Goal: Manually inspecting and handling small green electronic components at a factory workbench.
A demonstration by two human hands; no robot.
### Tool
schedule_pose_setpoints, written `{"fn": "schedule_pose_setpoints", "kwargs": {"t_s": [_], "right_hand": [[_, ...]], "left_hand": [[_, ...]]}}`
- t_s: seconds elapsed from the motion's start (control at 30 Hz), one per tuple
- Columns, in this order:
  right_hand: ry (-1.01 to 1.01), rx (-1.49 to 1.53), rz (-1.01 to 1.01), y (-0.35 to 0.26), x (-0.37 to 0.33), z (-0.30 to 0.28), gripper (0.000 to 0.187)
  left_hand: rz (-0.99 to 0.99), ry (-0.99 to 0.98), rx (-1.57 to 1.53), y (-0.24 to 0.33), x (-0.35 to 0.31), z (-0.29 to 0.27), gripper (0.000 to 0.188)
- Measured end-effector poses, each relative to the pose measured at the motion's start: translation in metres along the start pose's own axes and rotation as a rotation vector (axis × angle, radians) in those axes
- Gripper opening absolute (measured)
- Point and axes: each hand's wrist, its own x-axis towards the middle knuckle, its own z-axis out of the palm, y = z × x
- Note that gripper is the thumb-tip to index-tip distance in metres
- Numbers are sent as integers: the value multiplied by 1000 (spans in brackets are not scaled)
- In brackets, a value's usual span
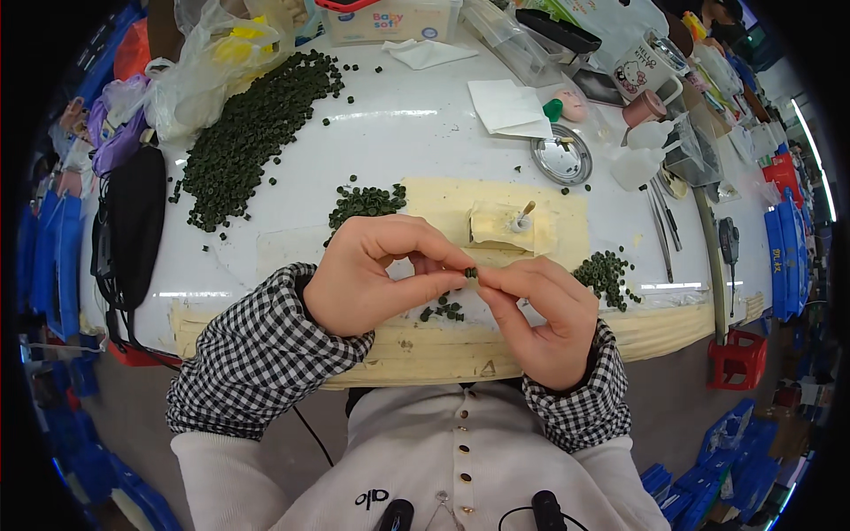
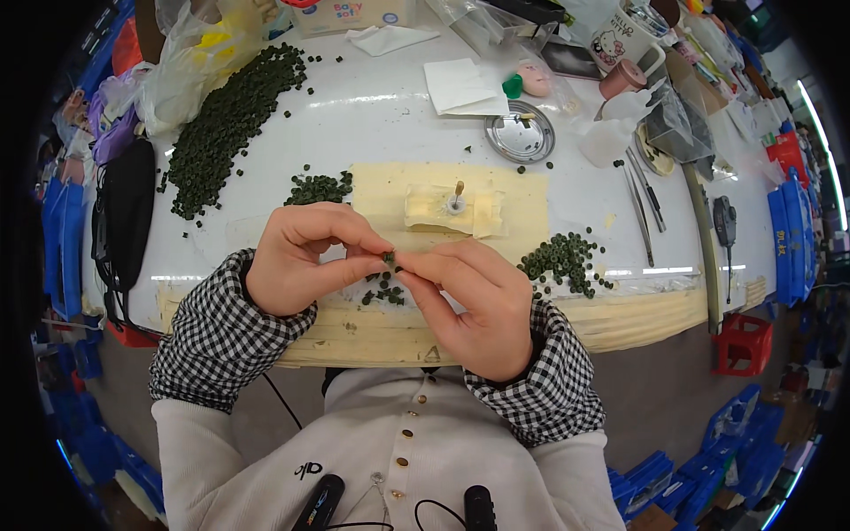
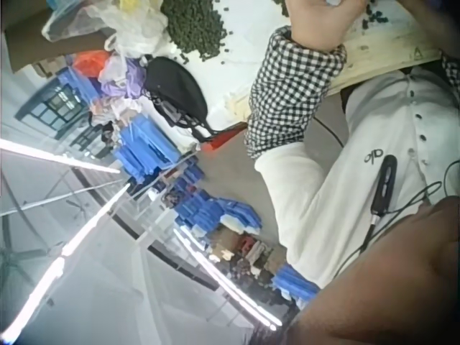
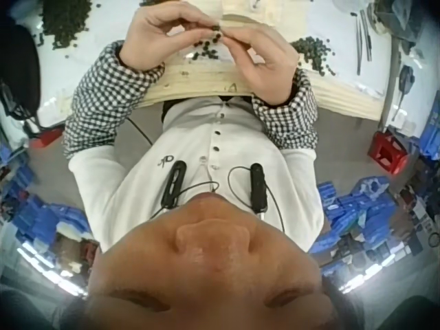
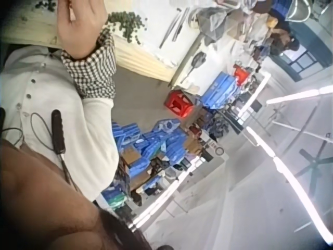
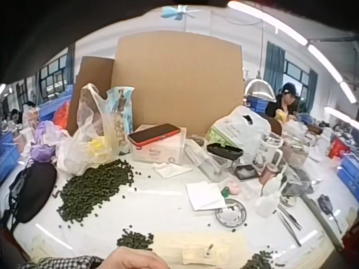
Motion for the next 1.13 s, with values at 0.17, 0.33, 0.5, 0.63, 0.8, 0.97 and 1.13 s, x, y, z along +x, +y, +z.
{"fn": "schedule_pose_setpoints", "kwargs": {"t_s": [0.17, 0.33, 0.5, 0.63, 0.8, 0.97, 1.13], "right_hand": [[8, 1, -9, 1, -2, 1, 25], [8, -5, -20, 2, -2, 1, 25], [1, -12, -26, 2, -1, 1, 25], [8, -30, -43, 3, -1, 0, 25], [36, -23, -4, 5, -3, -4, 22], [4, -44, -8, 4, -4, -5, 21], [3, -36, 8, 5, -5, -6, 22]], "left_hand": [[-33, -2, -34, -1, 0, -1, 21], [-23, -6, -33, 0, 1, -2, 20], [-17, 1, -39, -1, 1, -1, 20], [-2, 3, -16, 0, 2, -1, 19], [-38, -120, 341, 10, 2, -13, 16], [205, -189, 514, -6, 2, -12, 18], [26, 45, 527, 10, 4, -38, 20]]}}
